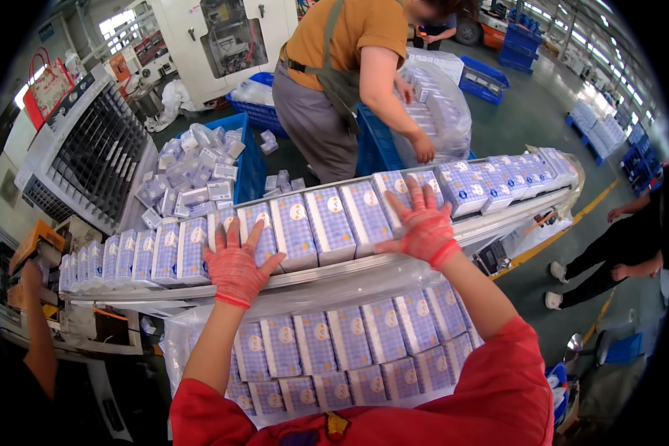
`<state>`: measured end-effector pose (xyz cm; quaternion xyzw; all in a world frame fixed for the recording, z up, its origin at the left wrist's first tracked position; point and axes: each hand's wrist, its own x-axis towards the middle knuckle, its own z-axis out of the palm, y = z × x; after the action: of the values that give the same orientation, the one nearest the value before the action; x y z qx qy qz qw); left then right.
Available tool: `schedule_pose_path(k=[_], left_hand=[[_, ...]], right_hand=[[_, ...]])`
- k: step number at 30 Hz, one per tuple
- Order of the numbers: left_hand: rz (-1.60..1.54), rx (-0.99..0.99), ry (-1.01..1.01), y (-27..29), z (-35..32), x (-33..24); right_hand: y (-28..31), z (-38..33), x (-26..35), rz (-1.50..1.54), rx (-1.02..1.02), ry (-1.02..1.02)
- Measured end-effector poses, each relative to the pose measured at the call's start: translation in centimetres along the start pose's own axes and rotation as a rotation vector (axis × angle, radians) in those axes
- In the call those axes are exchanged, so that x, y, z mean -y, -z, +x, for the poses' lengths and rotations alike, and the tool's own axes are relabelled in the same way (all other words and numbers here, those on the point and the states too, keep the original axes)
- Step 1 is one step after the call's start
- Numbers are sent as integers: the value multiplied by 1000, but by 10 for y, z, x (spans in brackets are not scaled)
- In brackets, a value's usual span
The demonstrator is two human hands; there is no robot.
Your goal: The person takes rectangular packages from a conveyor belt and stacks them into a large plastic bag, then collects fallen packages from the floor and places them into another bag.
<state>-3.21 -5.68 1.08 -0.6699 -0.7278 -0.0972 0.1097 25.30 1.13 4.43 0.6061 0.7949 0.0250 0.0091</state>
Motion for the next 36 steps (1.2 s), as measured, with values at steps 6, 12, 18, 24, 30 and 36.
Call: schedule_pose_path(k=[6, 12, 18, 24, 30, 36], left_hand=[[-87, -119, 53, -14, 15, -10], [-453, -52, 352, -45, 24, 0], [-1120, 225, 300, -58, 57, 14], [-1250, 7, 255, -43, 42, -11], [-1334, -31, 237, -14, 50, -30], [-419, 141, 341, 1, 39, -22]], right_hand=[[1, 28, -21, 32, 5, -106], [-5, 62, -126, 720, 60, -471], [-24, 88, -124, 685, 284, -322], [-31, 79, -143, 739, 135, -253], [-28, 68, -149, 854, -81, -255], [-2, 46, -112, 319, -215, -202]])
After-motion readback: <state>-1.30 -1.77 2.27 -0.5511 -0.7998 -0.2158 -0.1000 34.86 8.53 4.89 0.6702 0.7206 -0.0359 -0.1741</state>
